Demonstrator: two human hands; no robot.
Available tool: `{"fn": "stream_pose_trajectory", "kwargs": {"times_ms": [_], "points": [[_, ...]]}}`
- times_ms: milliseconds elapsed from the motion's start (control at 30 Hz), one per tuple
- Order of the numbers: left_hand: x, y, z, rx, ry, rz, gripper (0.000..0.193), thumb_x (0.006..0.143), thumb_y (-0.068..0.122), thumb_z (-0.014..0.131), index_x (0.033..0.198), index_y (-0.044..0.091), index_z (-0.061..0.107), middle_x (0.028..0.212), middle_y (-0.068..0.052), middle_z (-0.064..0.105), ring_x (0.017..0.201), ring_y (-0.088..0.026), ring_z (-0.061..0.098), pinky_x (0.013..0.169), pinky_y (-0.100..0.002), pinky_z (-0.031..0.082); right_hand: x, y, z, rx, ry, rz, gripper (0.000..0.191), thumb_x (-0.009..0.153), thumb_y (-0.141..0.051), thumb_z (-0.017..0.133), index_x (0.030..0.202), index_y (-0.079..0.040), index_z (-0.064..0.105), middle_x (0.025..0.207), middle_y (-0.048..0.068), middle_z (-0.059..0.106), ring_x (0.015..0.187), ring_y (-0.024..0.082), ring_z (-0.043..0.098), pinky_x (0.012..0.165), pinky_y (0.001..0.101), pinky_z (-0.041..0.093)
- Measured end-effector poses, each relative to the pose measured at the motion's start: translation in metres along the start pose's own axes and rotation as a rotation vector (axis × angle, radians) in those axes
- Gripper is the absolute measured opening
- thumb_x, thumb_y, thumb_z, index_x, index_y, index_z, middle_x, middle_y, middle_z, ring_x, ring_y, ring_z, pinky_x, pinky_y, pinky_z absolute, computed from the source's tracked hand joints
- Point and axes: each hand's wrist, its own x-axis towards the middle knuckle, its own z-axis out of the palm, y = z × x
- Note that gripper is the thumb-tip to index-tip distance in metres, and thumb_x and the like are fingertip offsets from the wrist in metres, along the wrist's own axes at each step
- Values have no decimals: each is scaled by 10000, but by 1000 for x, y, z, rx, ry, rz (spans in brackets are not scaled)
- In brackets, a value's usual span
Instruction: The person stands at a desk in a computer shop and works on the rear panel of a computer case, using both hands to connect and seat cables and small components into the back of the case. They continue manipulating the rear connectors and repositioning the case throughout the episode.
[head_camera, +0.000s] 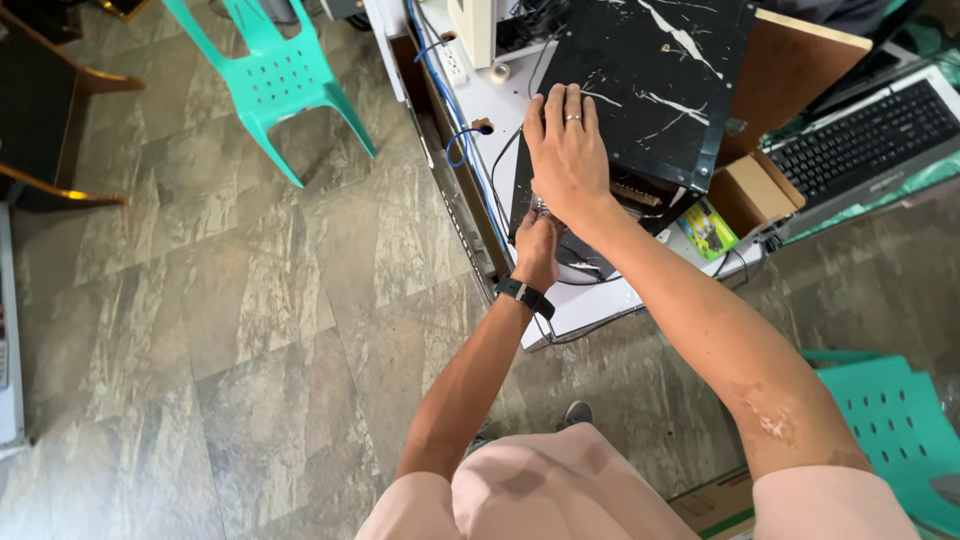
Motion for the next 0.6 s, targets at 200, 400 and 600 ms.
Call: {"fn": "stream_pose_trajectory", "kwargs": {"times_ms": [200,400,600], "points": [[0,21,-11,-66,36,-102,585,956,204,661,1423,-58,426,1206,-65,663,1016,-137,657,843,-282,529,-12,-23,21,13,80,95,976,753,-294,868,1566,-36,394,1569,272,401,1432,464,403,1178,643,264],[4,12,-24,21,7,-62,521,972,191,691,1371,-99,523,1142,-110,648,926,-170,601,773,-307,487,-36,-21,21,42,188,154,1040,733,-419,893,1612,-227,372,1556,277,376,1415,510,322,1119,694,233],[18,8,-22,-30,37,-104,383,927,76,637,1247,-103,527,1127,-135,682,940,-207,697,843,-327,575,-48,-4,35,53,203,130,1014,793,-454,882,1620,-141,388,1580,232,397,1396,468,382,1151,648,260]]}}
